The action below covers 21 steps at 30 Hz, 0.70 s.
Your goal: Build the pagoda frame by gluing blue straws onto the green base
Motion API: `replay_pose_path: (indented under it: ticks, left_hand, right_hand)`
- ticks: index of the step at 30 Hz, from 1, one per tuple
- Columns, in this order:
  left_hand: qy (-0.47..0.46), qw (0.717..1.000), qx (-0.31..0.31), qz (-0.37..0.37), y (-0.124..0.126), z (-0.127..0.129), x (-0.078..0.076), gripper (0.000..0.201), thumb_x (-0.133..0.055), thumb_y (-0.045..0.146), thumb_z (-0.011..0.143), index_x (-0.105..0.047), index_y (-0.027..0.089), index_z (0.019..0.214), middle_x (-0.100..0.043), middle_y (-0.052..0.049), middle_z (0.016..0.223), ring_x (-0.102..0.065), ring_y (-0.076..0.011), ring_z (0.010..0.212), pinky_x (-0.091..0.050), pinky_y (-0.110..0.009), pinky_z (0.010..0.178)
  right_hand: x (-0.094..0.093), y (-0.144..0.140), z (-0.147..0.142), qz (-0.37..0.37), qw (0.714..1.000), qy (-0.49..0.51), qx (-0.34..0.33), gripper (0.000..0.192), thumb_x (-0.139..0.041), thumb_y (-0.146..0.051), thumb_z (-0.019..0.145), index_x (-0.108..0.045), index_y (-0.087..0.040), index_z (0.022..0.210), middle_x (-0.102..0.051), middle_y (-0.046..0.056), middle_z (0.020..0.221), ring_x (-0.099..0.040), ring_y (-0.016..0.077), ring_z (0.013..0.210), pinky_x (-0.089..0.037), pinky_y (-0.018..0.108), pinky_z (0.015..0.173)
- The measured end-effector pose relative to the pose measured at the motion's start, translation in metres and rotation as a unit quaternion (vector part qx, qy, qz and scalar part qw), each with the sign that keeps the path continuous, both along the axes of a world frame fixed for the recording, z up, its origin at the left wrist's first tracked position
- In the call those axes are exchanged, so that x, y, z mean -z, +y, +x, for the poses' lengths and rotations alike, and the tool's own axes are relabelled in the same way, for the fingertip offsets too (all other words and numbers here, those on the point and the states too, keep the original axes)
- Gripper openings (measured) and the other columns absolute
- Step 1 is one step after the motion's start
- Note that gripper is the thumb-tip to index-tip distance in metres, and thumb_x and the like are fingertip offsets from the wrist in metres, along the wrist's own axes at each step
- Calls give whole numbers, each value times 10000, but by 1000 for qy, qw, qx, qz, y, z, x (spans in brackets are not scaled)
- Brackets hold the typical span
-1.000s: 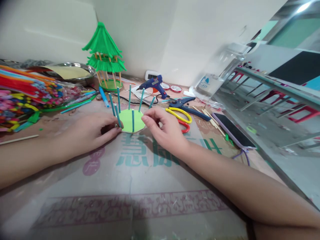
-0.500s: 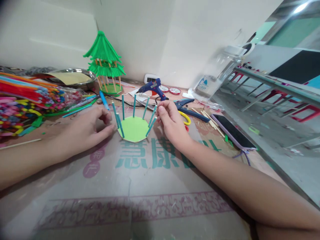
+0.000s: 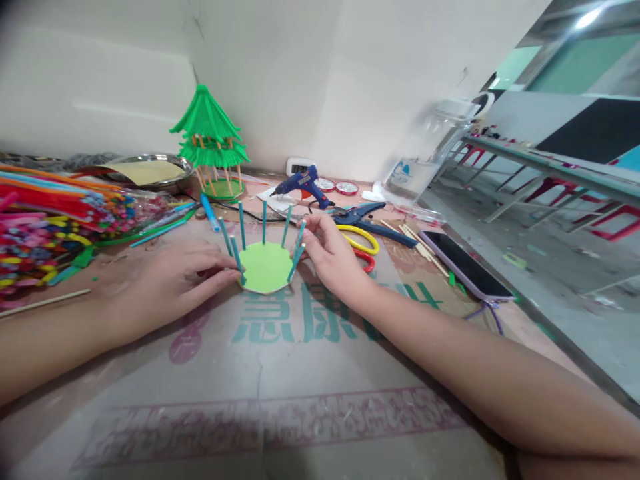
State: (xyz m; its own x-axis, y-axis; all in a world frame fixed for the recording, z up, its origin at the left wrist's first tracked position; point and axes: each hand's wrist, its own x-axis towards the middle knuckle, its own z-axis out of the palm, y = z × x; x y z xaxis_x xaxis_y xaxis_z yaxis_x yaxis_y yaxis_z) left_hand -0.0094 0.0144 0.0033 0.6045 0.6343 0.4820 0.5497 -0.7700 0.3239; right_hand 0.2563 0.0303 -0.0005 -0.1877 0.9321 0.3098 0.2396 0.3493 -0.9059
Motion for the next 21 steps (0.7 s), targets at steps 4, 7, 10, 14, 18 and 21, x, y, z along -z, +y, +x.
replay_pose_path:
  ticks: [4,7,10,14,18,21]
  left_hand:
    - [4,1000,6,3,1,0,0,249,-552,354,1005,-730,189,952,-760,-31,888,-675,-177,825,-489,-296,775]
    - [7,1000,2,-4,1,1,-1,243,-576,376,993,-723,190,937,-737,-25,832,-655,-172,776,-475,-290,737]
    - [6,1000,12,-11,0,1,-1,226,-577,355,995,-712,193,912,-723,-21,819,-643,-165,769,-461,-280,721]
    - [10,1000,24,-9,1,1,0,210,-570,328,994,-701,192,901,-702,-15,797,-631,-166,768,-445,-281,712]
    - [13,1000,24,-10,2,1,1,222,-565,335,997,-693,189,889,-693,-16,795,-621,-163,760,-433,-279,697]
    - [22,1000,19,-6,1,0,1,218,-560,337,992,-689,192,892,-676,-13,775,-607,-163,740,-424,-287,688]
  right_hand:
    - [-2,-1,-1,6,1000,-5,-3,173,-534,-418,983,-485,-265,1045,-568,-6,914,-641,147,803,-568,295,715]
    - [-1,-1,-1,-3,1000,1,-8,167,-529,-408,989,-487,-260,1054,-559,-9,918,-638,139,805,-571,298,748]
    - [-1,-1,-1,-1,1000,2,-11,182,-536,-415,984,-487,-256,1058,-556,-12,910,-640,137,806,-566,290,738]
    - [-1,0,-1,-1,1000,3,-14,203,-545,-431,974,-483,-257,1057,-558,-14,917,-644,134,794,-559,279,705]
    - [-2,0,-1,0,1000,-2,-15,216,-555,-442,967,-484,-255,1048,-569,-12,944,-643,123,767,-561,290,738]
    - [-2,0,-1,-4,1000,-6,-15,211,-550,-436,966,-485,-253,1048,-562,-9,938,-642,131,782,-557,288,720]
